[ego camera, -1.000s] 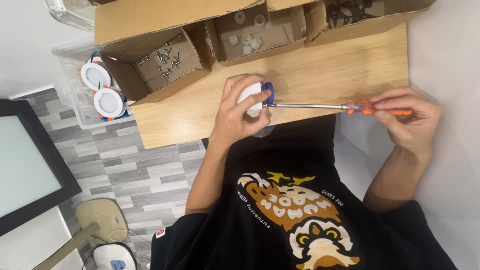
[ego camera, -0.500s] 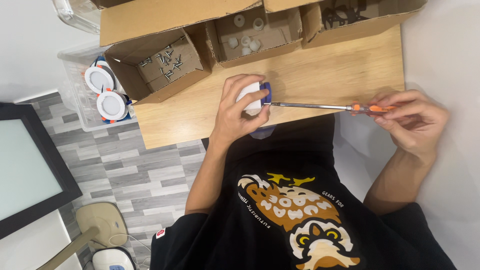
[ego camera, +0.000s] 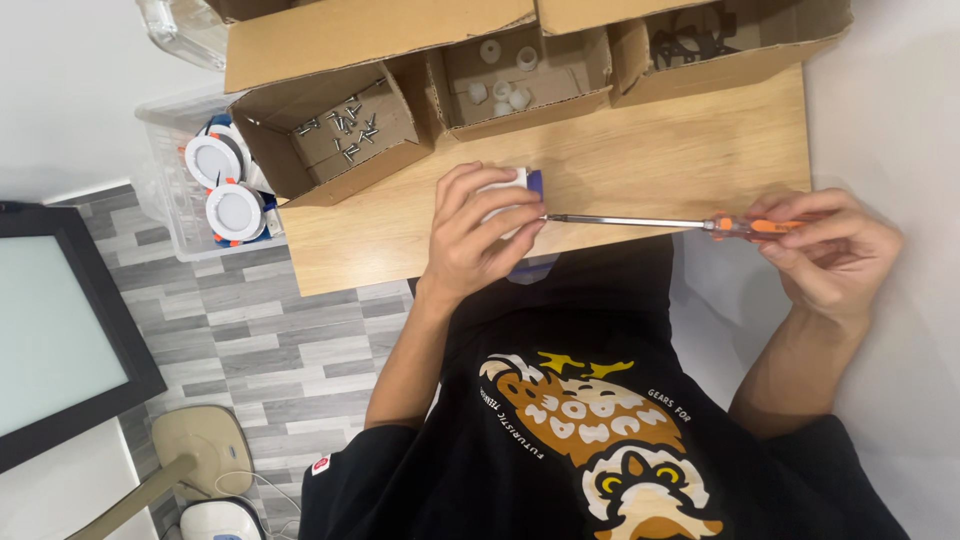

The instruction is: The person uses a screwdriver to tighten a screw on a white and blue plastic component. They then pick up a blue plastic piece and a white plastic piece, inspecting them by turning them over and feeling the edges. The person places the pieces back into a cardboard box and continues to handle similar components.

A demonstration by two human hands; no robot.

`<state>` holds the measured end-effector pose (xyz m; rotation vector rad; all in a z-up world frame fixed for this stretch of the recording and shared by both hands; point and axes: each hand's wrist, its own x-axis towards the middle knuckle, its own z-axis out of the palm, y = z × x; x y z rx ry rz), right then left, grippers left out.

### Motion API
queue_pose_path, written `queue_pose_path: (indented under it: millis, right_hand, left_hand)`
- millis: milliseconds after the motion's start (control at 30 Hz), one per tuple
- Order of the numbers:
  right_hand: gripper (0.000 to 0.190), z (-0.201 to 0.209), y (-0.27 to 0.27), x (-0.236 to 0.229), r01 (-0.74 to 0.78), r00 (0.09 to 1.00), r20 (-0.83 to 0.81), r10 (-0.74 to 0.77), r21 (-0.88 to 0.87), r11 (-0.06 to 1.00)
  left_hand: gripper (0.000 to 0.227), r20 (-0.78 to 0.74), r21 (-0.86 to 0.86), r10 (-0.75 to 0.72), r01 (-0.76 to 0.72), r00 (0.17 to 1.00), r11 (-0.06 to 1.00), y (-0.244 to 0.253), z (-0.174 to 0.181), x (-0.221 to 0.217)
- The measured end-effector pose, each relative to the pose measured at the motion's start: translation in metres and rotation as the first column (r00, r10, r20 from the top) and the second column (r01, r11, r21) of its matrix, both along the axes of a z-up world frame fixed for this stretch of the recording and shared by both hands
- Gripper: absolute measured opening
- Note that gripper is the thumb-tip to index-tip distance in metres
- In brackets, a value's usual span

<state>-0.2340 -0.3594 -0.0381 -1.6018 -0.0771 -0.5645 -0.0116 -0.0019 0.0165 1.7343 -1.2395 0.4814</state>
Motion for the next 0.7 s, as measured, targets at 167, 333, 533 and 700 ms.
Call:
queue_pose_path:
  millis: [167, 333, 533, 700]
  right_hand:
    - [0.020, -0.007, -0.001, -0.005, 0.037, 0.999, -0.017, -0.036, 0.042, 0.998]
    - [0.021, -0.014, -0.004, -0.009, 0.070, 0.997, -0.027, -0.068, 0.059, 0.996]
    - [0.022, -0.015, -0.004, -0.011, 0.091, 0.995, -0.043, -0.088, 0.064, 0.994]
    - [0.021, -0.012, 0.000, -0.009, 0.099, 0.994, -0.053, -0.096, 0.064, 0.993]
  left_hand:
    - [0.013, 0.031, 0.000, -0.018, 0.018, 0.999, 1.000, 0.010, -0.002, 0.010]
    - [0.010, 0.070, -0.028, 0.077, -0.075, 0.995, 0.997, 0.031, 0.023, 0.030]
    - [0.016, 0.062, -0.051, 0.365, -0.362, 0.929, 0.931, 0.065, 0.039, 0.057]
    - [0.010, 0.137, -0.068, 0.583, -0.580, 0.801, 0.812, 0.070, 0.043, 0.070]
